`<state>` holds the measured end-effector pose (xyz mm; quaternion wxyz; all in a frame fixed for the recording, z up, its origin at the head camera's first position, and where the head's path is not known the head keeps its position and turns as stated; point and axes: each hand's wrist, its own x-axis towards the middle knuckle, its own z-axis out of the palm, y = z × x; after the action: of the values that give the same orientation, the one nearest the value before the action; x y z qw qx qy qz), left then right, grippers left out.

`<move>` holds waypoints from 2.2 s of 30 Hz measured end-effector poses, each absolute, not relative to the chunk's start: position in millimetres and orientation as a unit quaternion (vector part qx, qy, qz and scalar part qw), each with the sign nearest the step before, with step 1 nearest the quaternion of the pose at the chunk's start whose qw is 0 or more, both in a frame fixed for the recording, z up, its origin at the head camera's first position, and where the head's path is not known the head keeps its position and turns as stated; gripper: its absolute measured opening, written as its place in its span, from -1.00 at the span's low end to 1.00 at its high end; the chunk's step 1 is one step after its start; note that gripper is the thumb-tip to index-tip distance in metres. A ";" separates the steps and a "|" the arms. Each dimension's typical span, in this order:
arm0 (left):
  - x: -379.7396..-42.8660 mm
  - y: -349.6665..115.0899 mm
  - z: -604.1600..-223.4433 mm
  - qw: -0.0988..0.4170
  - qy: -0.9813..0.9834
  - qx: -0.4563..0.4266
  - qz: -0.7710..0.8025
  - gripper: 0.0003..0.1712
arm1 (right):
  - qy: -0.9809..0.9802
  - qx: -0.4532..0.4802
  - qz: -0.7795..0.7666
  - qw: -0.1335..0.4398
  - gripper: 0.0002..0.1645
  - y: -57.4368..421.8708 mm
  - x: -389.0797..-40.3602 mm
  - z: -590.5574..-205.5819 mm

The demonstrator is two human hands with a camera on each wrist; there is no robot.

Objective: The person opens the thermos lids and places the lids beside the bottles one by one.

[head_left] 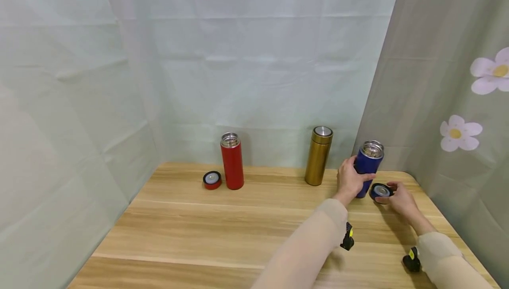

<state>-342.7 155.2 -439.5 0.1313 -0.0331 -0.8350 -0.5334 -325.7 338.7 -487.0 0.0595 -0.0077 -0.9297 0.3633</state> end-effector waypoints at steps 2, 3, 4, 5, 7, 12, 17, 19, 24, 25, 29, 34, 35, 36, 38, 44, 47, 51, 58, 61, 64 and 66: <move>-342.4 155.7 -439.5 0.123 -0.835 -0.035 -0.534 -0.21 | -0.934 0.001 0.353 0.059 -0.05 338.0 -326.2 -487.3; -342.7 155.9 -439.7 0.118 -0.835 -0.035 -0.536 -0.21 | -0.934 0.009 0.354 0.053 -0.05 338.0 -326.0 -487.2; -342.8 155.9 -439.8 0.113 -0.836 -0.034 -0.536 -0.21 | -0.935 0.013 0.349 0.055 -0.05 337.5 -326.1 -487.1; -343.0 155.7 -439.8 0.108 -0.837 -0.034 -0.535 -0.20 | -0.937 0.016 0.345 0.056 -0.06 337.0 -326.2 -487.1; -343.4 155.3 -440.0 0.102 -0.838 -0.035 -0.535 -0.20 | -0.938 0.020 0.341 0.057 -0.06 336.5 -326.8 -487.5; -342.8 154.1 -441.2 0.098 -0.844 -0.044 -0.525 -0.20 | -0.941 0.024 0.332 0.061 -0.03 335.9 -328.4 -489.4; -341.1 152.0 -442.2 0.087 -0.845 -0.050 -0.525 -0.13 | -0.940 0.017 0.336 0.049 0.03 335.7 -328.1 -486.2; -340.8 150.7 -442.1 0.077 -0.847 -0.048 -0.524 -0.08 | -0.936 0.010 0.349 0.039 0.04 335.5 -326.8 -483.0; -339.8 143.9 -439.1 0.061 -0.844 -0.049 -0.531 -0.03 | -0.917 0.009 0.396 0.046 -0.07 333.4 -324.1 -474.5; -339.7 142.1 -438.5 0.060 -0.842 -0.051 -0.534 -0.03 | -0.912 0.011 0.406 0.055 -0.10 332.5 -323.7 -473.0; -338.1 134.2 -436.7 0.062 -0.835 -0.068 -0.543 -0.07 | -0.892 -0.001 0.439 0.105 -0.21 326.3 -321.0 -465.1; -337.3 125.7 -437.5 0.071 -0.825 -0.097 -0.552 -0.13 | -0.871 -0.046 0.461 0.164 -0.29 317.5 -318.6 -454.7; -337.0 123.8 -437.7 0.071 -0.824 -0.102 -0.552 -0.14 | -0.867 -0.054 0.464 0.171 -0.30 315.9 -318.0 -452.3; -336.6 121.6 -437.8 0.072 -0.822 -0.106 -0.555 -0.16 | -0.864 -0.060 0.467 0.176 -0.31 314.2 -316.8 -450.3; -334.9 116.8 -437.7 0.075 -0.820 -0.117 -0.556 -0.19 | -0.859 -0.074 0.470 0.188 -0.31 311.1 -314.3 -446.5; -326.4 97.3 -436.4 0.081 -0.817 -0.150 -0.551 -0.27 | -0.827 -0.114 0.496 0.240 -0.35 300.1 -309.4 -435.6; -322.0 86.1 -435.5 0.080 -0.815 -0.169 -0.548 -0.33 | -0.802 -0.115 0.519 0.274 -0.37 292.6 -306.9 -429.6; -318.7 70.7 -433.0 0.087 -0.813 -0.194 -0.543 -0.40 | -0.778 -0.090 0.534 0.319 -0.41 280.8 -303.2 -422.1; -315.4 40.4 -435.4 0.099 -0.802 -0.225 -0.545 -0.38 | -0.754 -0.053 0.538 0.374 -0.45 266.5 -296.8 -418.1; -311.3 24.4 -435.1 0.094 -0.806 -0.223 -0.541 -0.38 | -0.741 -0.033 0.540 0.397 -0.44 259.4 -291.9 -415.4; -308.6 9.0 -435.4 0.096 -0.808 -0.218 -0.539 -0.39 | -0.727 -0.009 0.544 0.420 -0.43 249.4 -286.4 -411.8; -306.5 -0.5 -434.3 0.098 -0.806 -0.218 -0.541 -0.38 | -0.723 0.010 0.541 0.429 -0.44 241.3 -282.4 -410.3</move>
<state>-306.5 -0.5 -434.3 0.0980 -0.2179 -0.8063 -0.5411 -282.4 241.3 -410.3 0.4290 0.0104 -0.7232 0.5411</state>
